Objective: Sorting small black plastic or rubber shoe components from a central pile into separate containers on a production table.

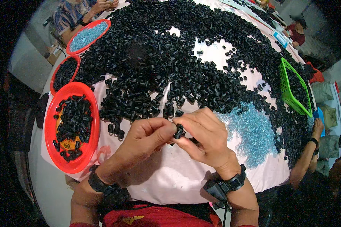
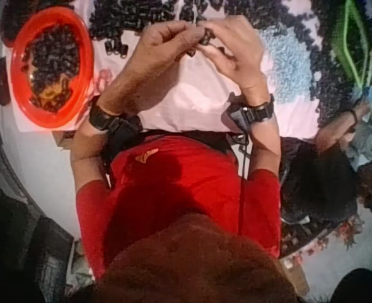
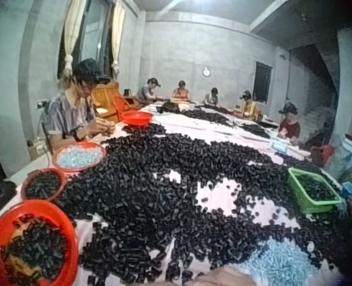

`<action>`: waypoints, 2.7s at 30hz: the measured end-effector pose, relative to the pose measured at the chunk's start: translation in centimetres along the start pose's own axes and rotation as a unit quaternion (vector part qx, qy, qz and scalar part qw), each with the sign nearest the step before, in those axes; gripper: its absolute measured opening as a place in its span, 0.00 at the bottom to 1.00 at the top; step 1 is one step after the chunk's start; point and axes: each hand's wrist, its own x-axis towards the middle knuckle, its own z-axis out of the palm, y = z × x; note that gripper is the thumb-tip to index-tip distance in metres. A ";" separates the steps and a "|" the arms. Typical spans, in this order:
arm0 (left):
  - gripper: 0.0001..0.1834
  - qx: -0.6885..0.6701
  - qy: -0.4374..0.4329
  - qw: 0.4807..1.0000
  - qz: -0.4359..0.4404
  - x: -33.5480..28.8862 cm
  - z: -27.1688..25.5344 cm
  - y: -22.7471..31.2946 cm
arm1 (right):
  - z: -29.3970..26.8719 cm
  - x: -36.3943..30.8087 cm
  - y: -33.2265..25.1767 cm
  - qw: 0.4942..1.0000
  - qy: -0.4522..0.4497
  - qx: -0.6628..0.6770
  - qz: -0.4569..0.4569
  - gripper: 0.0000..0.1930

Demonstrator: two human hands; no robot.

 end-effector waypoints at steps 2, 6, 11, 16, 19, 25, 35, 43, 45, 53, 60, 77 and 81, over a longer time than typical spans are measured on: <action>0.14 0.041 0.009 0.998 0.055 -0.1 0.4 -0.7 | 0.5 0.0 0.6 1.000 0.002 0.016 -0.009 0.20; 0.15 0.014 0.045 0.997 0.059 -1.2 0.4 0.3 | 0.4 0.0 0.2 0.996 -0.009 0.064 0.056 0.17; 0.16 -0.072 0.247 0.963 0.086 -3.6 -1.6 2.9 | -1.1 -1.5 1.5 0.982 -0.136 0.020 0.128 0.09; 0.18 -0.232 0.301 0.892 0.244 -7.6 -7.2 4.3 | 0.2 -0.7 1.1 0.998 -0.031 -0.013 0.059 0.09; 0.21 -0.297 0.323 0.859 0.263 -9.2 -10.3 4.8 | -0.6 -0.7 1.2 0.994 -0.080 -0.041 0.065 0.10; 0.22 -0.220 0.242 0.932 0.155 -8.4 -7.6 4.5 | -0.3 -1.1 1.9 0.997 -0.039 -0.002 0.070 0.09; 0.12 0.451 0.075 0.862 0.222 -0.8 -0.9 0.5 | -0.6 -1.3 2.4 0.991 -0.015 -0.008 0.130 0.06; 0.13 0.562 0.081 0.784 0.249 0.1 -1.3 0.0 | -0.6 -0.7 1.5 0.990 -0.102 -0.014 0.097 0.11; 0.14 0.567 0.076 0.777 0.263 0.4 -1.6 -0.1 | -0.7 -0.6 1.5 0.990 -0.114 0.006 0.078 0.11; 0.12 0.561 0.081 0.772 0.288 0.4 -1.7 -0.3 | -2.3 -1.1 3.2 0.980 -0.008 -0.019 0.199 0.07; 0.13 0.558 0.072 0.783 0.265 0.2 -2.1 -0.1 | -2.6 -0.5 2.2 0.974 -0.159 -0.060 0.152 0.07; 0.15 0.251 0.049 0.962 0.100 -0.5 -1.7 1.2 | -1.7 -0.3 0.7 0.978 -0.071 0.082 0.180 0.06; 0.15 0.232 0.027 0.968 0.089 -0.6 -1.5 1.1 | -1.2 -0.2 0.2 0.986 -0.055 0.100 0.120 0.08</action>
